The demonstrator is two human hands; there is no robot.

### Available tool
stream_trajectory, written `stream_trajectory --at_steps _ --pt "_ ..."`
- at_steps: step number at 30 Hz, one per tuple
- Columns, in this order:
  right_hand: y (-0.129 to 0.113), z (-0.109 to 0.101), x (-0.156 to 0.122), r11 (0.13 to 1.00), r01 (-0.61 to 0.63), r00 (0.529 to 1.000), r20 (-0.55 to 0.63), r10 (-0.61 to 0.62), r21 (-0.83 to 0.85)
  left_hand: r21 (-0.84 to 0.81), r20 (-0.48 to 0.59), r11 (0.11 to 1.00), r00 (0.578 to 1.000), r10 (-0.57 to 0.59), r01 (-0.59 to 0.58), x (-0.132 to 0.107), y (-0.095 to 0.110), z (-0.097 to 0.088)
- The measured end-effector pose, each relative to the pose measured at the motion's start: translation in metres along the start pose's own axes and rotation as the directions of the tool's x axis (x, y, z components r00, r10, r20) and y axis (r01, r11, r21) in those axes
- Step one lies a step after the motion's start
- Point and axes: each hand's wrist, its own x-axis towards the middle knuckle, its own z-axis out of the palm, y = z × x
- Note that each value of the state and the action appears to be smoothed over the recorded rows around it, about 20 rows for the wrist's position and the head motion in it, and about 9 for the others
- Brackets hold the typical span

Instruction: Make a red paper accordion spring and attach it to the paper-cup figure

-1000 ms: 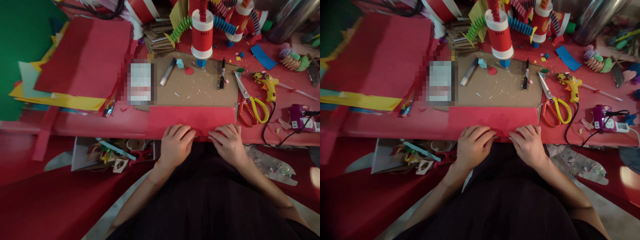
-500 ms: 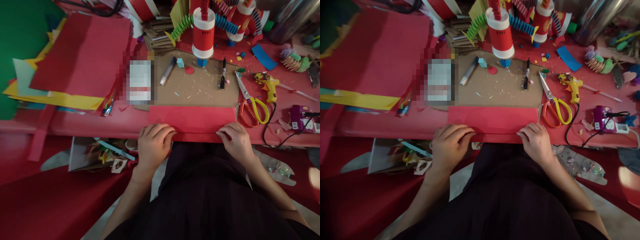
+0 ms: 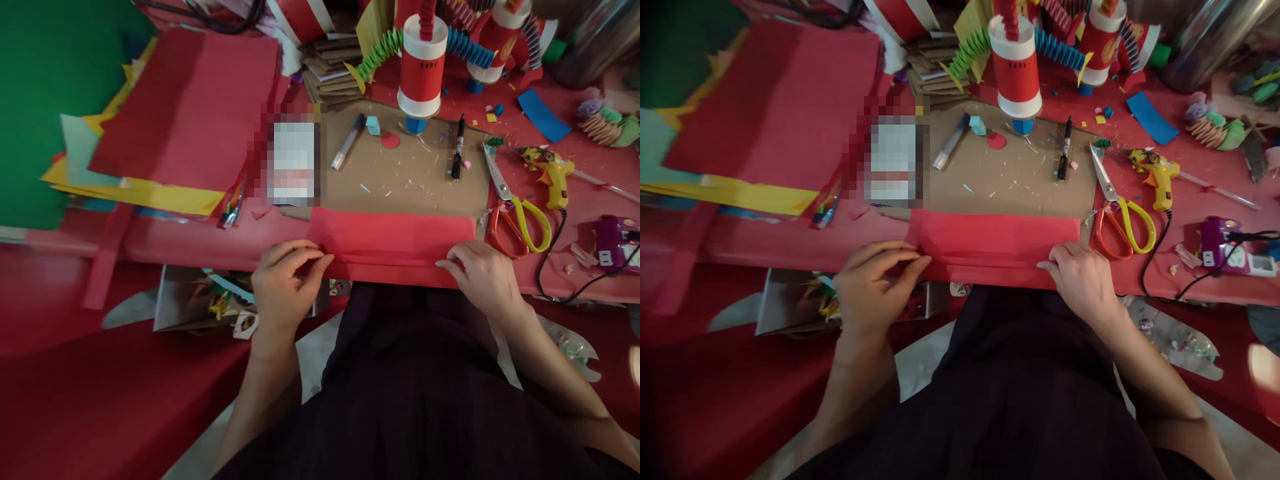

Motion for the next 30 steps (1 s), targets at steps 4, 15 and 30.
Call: stream_trajectory --at_steps 4,15,30 --pt "0.0 0.002 0.002 0.996 -0.012 1.0 0.006 0.012 0.087 0.001 0.026 0.999 0.999 -0.041 0.041 0.0 -0.003 -0.004" --pt "0.001 -0.002 0.004 0.981 -0.074 0.996 0.064 0.063 0.177 0.006 0.001 0.997 0.997 -0.076 0.076 0.0 -0.004 -0.001" --pt "-0.001 0.001 0.0 0.97 -0.059 0.998 0.038 0.051 0.235 0.041 -0.063 0.994 0.994 -0.094 0.097 -0.005 -0.011 0.004"
